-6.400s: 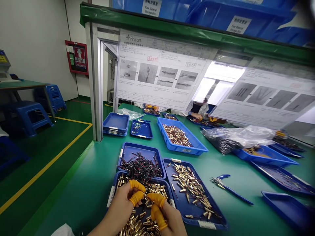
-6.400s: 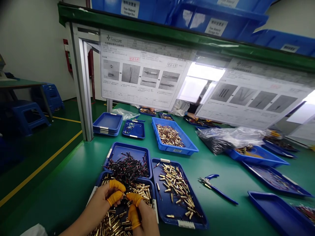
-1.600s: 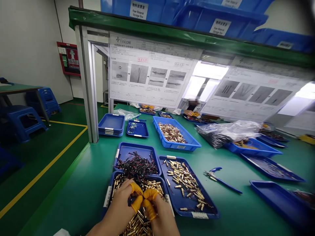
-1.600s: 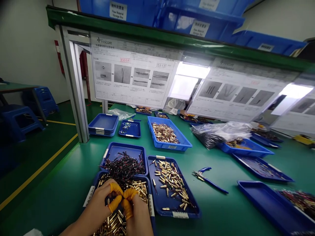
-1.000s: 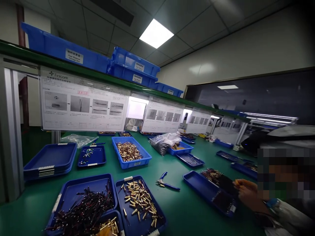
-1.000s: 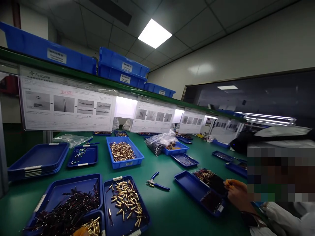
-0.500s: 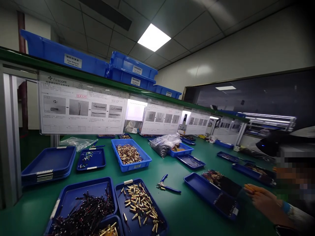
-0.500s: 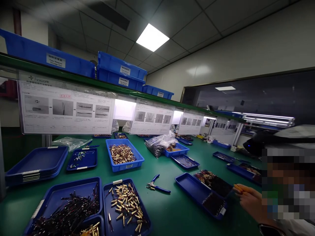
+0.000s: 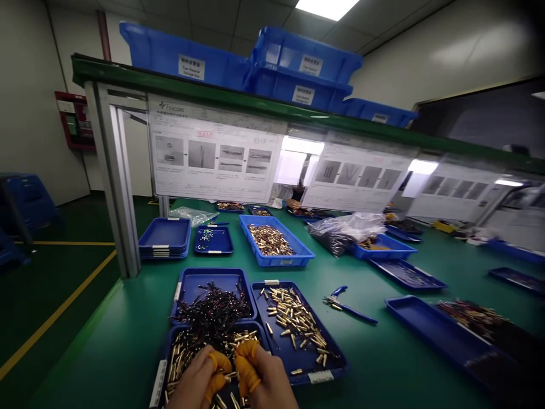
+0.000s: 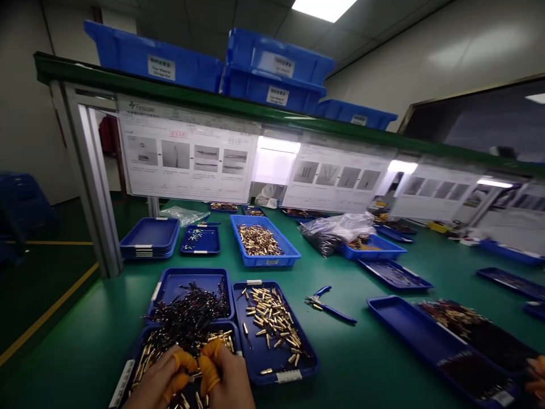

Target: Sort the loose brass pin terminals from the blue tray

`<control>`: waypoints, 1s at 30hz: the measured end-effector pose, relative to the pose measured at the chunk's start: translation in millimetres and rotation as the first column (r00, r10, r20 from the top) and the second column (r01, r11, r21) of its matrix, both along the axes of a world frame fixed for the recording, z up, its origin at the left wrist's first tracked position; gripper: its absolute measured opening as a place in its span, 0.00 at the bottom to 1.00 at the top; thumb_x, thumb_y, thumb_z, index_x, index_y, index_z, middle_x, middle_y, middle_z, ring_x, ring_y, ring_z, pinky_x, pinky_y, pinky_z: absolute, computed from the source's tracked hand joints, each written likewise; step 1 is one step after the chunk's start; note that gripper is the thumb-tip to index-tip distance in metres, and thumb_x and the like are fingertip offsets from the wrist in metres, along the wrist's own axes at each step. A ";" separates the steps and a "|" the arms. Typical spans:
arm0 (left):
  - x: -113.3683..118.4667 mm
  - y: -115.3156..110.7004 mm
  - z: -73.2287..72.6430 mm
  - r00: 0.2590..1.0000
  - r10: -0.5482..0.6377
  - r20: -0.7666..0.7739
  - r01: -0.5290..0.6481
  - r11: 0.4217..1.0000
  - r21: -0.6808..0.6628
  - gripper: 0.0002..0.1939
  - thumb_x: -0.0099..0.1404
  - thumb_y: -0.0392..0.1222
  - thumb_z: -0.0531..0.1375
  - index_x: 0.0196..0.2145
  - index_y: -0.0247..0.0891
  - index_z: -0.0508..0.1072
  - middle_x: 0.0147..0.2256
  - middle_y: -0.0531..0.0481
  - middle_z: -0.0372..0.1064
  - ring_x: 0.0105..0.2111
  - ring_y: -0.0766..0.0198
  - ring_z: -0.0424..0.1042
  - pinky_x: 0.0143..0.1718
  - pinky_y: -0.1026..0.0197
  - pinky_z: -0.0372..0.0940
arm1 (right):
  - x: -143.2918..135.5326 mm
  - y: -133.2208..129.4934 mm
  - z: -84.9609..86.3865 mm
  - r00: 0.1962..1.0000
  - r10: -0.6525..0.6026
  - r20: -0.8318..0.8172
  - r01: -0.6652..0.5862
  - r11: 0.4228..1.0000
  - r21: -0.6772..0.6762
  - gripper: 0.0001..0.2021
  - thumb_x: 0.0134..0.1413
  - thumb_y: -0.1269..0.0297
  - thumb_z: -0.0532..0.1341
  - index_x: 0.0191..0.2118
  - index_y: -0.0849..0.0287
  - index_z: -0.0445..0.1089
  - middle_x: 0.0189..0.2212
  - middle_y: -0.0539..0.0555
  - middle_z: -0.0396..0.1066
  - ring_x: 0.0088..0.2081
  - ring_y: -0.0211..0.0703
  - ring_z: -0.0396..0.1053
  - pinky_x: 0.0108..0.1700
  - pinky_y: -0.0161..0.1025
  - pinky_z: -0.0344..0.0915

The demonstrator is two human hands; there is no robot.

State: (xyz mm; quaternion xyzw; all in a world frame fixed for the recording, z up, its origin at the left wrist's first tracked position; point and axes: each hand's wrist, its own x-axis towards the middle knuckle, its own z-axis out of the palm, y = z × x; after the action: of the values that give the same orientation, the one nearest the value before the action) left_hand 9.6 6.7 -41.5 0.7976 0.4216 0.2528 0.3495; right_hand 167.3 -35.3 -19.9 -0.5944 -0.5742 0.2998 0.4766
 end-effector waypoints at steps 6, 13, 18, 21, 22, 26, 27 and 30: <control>-0.2 -1.6 34.2 0.980 0.112 0.162 -0.104 0.993 -0.057 0.13 0.56 0.32 0.50 0.33 0.42 0.72 0.37 0.48 0.72 0.41 0.57 0.69 0.42 0.60 0.65 | -0.4 -9.6 13.0 0.976 0.015 0.217 -0.011 1.000 -0.022 0.08 0.46 0.74 0.51 0.21 0.56 0.57 0.18 0.49 0.63 0.21 0.37 0.58 0.21 0.32 0.52; -0.8 -3.5 40.0 0.969 0.130 0.208 -0.113 0.990 -0.090 0.10 0.60 0.36 0.50 0.32 0.41 0.72 0.35 0.47 0.72 0.37 0.57 0.69 0.39 0.59 0.65 | -9.7 -12.1 29.1 0.981 0.073 0.182 -0.073 0.997 -0.007 0.08 0.50 0.71 0.50 0.24 0.57 0.62 0.21 0.51 0.68 0.22 0.40 0.62 0.24 0.33 0.55; -1.2 -3.8 42.6 0.967 0.113 0.229 -0.099 0.993 -0.072 0.11 0.62 0.38 0.50 0.33 0.42 0.72 0.33 0.47 0.71 0.37 0.58 0.69 0.38 0.60 0.66 | -11.5 -14.7 27.3 0.984 0.023 0.176 -0.033 0.998 0.052 0.09 0.51 0.68 0.52 0.24 0.57 0.66 0.19 0.50 0.69 0.22 0.40 0.63 0.24 0.33 0.57; -0.4 -3.7 41.3 0.964 0.106 0.242 -0.096 0.994 -0.051 0.10 0.61 0.37 0.50 0.33 0.41 0.72 0.35 0.46 0.71 0.37 0.57 0.69 0.39 0.59 0.65 | -11.2 -15.8 25.9 0.982 -0.006 0.191 -0.007 0.998 0.065 0.11 0.52 0.64 0.52 0.25 0.56 0.69 0.20 0.52 0.70 0.24 0.42 0.65 0.26 0.34 0.60; -0.2 -3.8 40.4 0.965 0.095 0.246 -0.087 0.995 -0.044 0.11 0.61 0.35 0.50 0.32 0.41 0.72 0.35 0.46 0.70 0.37 0.58 0.69 0.39 0.59 0.65 | -11.0 -16.0 24.8 0.981 -0.011 0.192 -0.002 0.998 0.065 0.12 0.53 0.63 0.52 0.25 0.56 0.70 0.21 0.52 0.71 0.24 0.43 0.66 0.27 0.34 0.61; -1.6 -5.0 34.2 0.976 0.032 0.215 -0.040 0.999 0.036 0.14 0.56 0.27 0.47 0.31 0.39 0.69 0.37 0.45 0.67 0.37 0.60 0.68 0.40 0.61 0.64 | -10.4 -14.7 15.0 0.985 -0.002 0.171 -0.003 1.000 0.029 0.11 0.53 0.61 0.53 0.27 0.56 0.70 0.23 0.52 0.71 0.25 0.43 0.66 0.29 0.34 0.62; -2.4 -5.4 32.1 0.981 0.015 0.192 -0.028 0.997 0.067 0.15 0.53 0.25 0.47 0.30 0.39 0.69 0.38 0.45 0.66 0.38 0.60 0.67 0.40 0.61 0.64 | -10.4 -13.7 11.3 0.988 0.002 0.157 -0.003 1.000 0.004 0.10 0.53 0.61 0.54 0.27 0.57 0.69 0.23 0.52 0.71 0.25 0.42 0.66 0.28 0.34 0.62; -3.8 -6.3 26.8 0.991 -0.022 0.129 0.009 0.995 0.098 0.19 0.48 0.23 0.47 0.31 0.39 0.70 0.40 0.45 0.68 0.40 0.59 0.67 0.41 0.62 0.63 | -9.8 -9.8 -0.1 0.997 0.040 0.069 -0.036 0.998 -0.055 0.09 0.51 0.57 0.57 0.30 0.57 0.66 0.22 0.50 0.69 0.24 0.40 0.65 0.25 0.32 0.61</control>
State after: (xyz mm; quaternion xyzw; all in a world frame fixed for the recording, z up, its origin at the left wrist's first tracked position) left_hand 5.8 0.3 -14.7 0.7988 0.3789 0.3218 0.3387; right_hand 157.5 -45.1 -19.9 -0.6060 -0.5936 0.3029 0.4343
